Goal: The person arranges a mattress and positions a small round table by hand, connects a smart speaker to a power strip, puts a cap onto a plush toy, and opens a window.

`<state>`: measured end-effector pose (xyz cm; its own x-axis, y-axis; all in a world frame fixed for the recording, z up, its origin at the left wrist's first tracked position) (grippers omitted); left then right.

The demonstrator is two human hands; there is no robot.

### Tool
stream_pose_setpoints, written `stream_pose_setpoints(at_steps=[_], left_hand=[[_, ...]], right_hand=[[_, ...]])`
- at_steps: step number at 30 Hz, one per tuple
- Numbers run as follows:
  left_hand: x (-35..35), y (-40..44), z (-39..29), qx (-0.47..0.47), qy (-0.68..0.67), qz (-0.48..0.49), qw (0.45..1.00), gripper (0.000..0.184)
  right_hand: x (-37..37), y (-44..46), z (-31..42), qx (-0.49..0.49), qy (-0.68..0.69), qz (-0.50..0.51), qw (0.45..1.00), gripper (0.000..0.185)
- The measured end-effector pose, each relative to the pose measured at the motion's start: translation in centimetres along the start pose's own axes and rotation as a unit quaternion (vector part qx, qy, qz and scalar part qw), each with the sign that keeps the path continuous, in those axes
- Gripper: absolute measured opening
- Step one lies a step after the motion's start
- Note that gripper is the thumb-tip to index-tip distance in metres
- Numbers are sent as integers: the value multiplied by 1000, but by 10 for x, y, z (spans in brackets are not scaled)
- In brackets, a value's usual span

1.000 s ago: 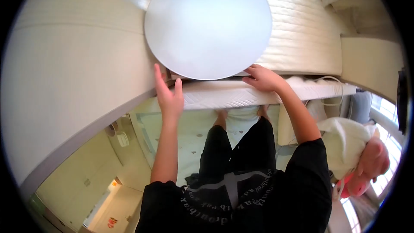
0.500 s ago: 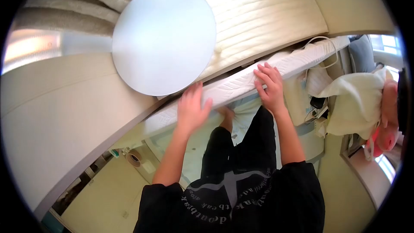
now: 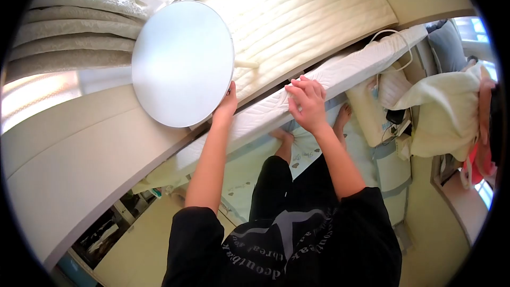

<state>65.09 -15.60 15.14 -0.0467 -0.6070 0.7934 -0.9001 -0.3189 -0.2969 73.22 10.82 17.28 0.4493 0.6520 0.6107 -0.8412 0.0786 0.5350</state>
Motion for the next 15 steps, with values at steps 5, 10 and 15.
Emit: stream_pose_setpoints(at_steps=[5,10,15], left_hand=[[1,-1,-4,-45,52,-62,996,50],[-14,17,25,-95,-75,-85,989,51],[-9,1,-2,-93,-1,-107,990,41]], right_hand=[[0,3,-3,-12,11,12,1000,35],[-4,1,-12,-11,25,24,999,38],[-6,0,-16,-8,27,38,999,35]])
Point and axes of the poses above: each hand's wrist, its own y-axis towards the middle knuckle, its own x-axis out of the back of the hand, z = x × y, the point moved 1 cm from there along y, towards the middle knuckle, and after that the axes turned 6 degrees about -z, right-handed, at the moved point
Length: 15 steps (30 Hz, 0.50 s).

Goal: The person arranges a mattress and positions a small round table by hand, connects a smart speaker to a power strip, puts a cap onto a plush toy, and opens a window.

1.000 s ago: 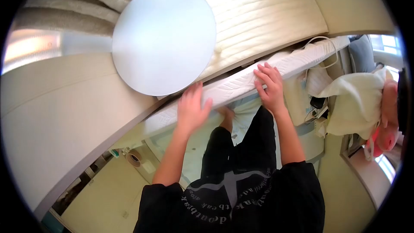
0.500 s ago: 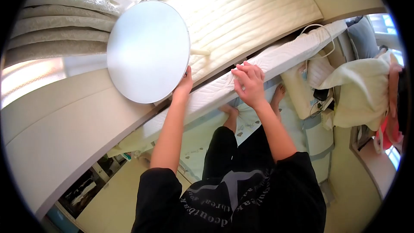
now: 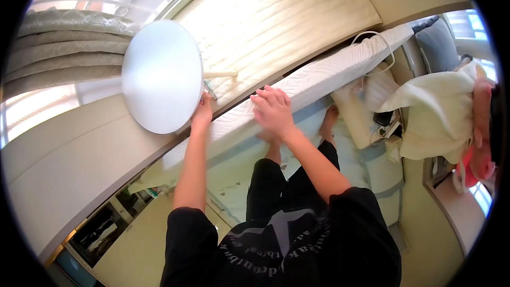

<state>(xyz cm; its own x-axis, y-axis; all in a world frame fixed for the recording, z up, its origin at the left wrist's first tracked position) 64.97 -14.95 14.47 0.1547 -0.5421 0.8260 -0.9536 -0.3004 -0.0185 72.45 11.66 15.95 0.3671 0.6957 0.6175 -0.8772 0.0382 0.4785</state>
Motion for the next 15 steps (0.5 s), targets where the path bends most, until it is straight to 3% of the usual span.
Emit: stream_pose_setpoints(at_steps=[3,6,8,11,15], left_hand=[[-3,6,13,58,-205,38,976,39],[7,2,5,158,-302,56,938,48],[15,1,-6,254,-317,74,911,59],[23,2,-3,261,-298,92,914,72],[21,4,5,255,-208,112,938,69]], right_hand=[[2,2,-1,6,9,0,1000,35],[3,3,-3,11,11,4,1000,35],[3,2,-4,6,34,16,999,38],[7,5,-5,17,31,18,999,37],[11,9,-6,31,29,28,999,37]])
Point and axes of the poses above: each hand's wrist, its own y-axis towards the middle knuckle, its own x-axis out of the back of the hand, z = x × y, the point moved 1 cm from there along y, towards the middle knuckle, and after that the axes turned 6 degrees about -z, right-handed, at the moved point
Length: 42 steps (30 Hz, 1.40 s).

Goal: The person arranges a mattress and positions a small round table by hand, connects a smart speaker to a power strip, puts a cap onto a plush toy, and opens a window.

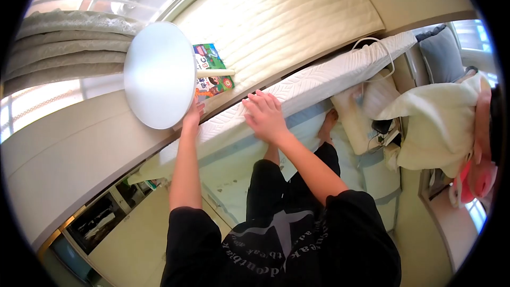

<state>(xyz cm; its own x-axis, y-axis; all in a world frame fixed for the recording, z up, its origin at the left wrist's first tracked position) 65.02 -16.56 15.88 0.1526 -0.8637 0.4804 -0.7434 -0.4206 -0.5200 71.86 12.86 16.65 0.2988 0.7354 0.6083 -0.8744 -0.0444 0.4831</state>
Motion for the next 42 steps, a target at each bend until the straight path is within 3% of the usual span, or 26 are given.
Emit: stream_pose_setpoints(at_steps=[2,4,6,12,15,18,19,22,24,25,26,28,29,32,33,42], left_hand=[[-1,-1,-1,6,48,-25,998,67],[0,-13,-7,-5,336,-62,940,63],[3,-26,-12,-31,466,-85,880,61],[38,-72,-11,-100,478,-95,868,53],[79,-66,19,-145,438,-137,877,48],[105,-52,42,-144,408,-156,888,47],[107,-49,43,-140,405,-150,891,47],[109,-34,46,-128,410,-139,892,48],[119,-39,31,-107,425,-128,890,48],[126,-39,35,-144,429,-158,878,44],[133,-37,47,-179,406,-188,876,41],[147,-27,75,-246,360,-248,865,37],[149,-19,91,-260,334,-239,874,32],[141,-27,71,-186,256,-249,915,30],[138,-21,76,-199,233,-287,907,27],[134,-7,61,-220,208,-254,918,23]], right_hand=[[0,1,-1,0,1,1,1000,37],[-1,1,-1,0,0,4,1000,38],[0,2,-1,1,-5,11,1000,38],[8,14,5,11,-29,17,999,31],[14,44,18,-5,-15,129,992,25],[-29,76,23,25,7,290,957,25],[-52,92,23,22,18,401,916,35],[-134,109,25,-33,0,547,836,55],[-210,101,14,15,-91,577,812,66],[-230,100,20,40,-136,588,796,72],[-241,100,19,137,-146,556,807,80],[-267,107,26,178,-153,530,815,79],[-280,109,29,182,-155,530,814,79],[-301,114,28,174,-147,543,808,78],[-302,115,25,174,-142,550,804,78],[-289,117,21,160,-98,596,781,75]])
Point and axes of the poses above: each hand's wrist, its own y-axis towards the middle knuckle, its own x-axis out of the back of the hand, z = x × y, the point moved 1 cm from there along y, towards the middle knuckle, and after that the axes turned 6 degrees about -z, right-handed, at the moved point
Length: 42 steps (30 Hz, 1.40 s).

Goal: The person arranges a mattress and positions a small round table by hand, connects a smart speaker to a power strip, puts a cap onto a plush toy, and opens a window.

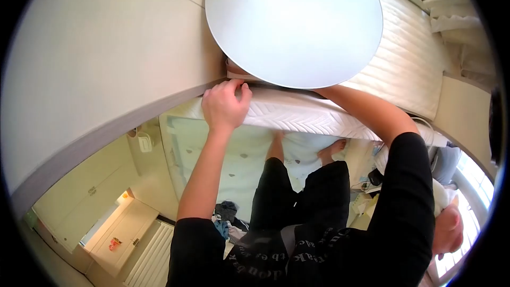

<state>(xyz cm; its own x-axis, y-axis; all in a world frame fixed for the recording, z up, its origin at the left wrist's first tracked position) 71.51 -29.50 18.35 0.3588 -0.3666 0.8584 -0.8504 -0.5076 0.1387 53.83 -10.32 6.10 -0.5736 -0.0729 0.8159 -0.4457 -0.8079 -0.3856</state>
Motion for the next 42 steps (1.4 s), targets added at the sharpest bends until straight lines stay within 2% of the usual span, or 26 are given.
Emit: stream_pose_setpoints(at_steps=[16,25,37,42], left_hand=[[-10,9,-3,-11,43,12,999,21],[-8,14,-8,-4,46,20,999,22],[-8,17,-9,-1,41,32,999,23],[-10,19,-12,-5,35,16,999,18]], right_hand=[[0,7,-7,13,28,8,999,73],[35,0,-44,9,165,52,985,72],[39,8,-54,5,201,42,979,73],[44,17,-58,6,216,37,976,73]])
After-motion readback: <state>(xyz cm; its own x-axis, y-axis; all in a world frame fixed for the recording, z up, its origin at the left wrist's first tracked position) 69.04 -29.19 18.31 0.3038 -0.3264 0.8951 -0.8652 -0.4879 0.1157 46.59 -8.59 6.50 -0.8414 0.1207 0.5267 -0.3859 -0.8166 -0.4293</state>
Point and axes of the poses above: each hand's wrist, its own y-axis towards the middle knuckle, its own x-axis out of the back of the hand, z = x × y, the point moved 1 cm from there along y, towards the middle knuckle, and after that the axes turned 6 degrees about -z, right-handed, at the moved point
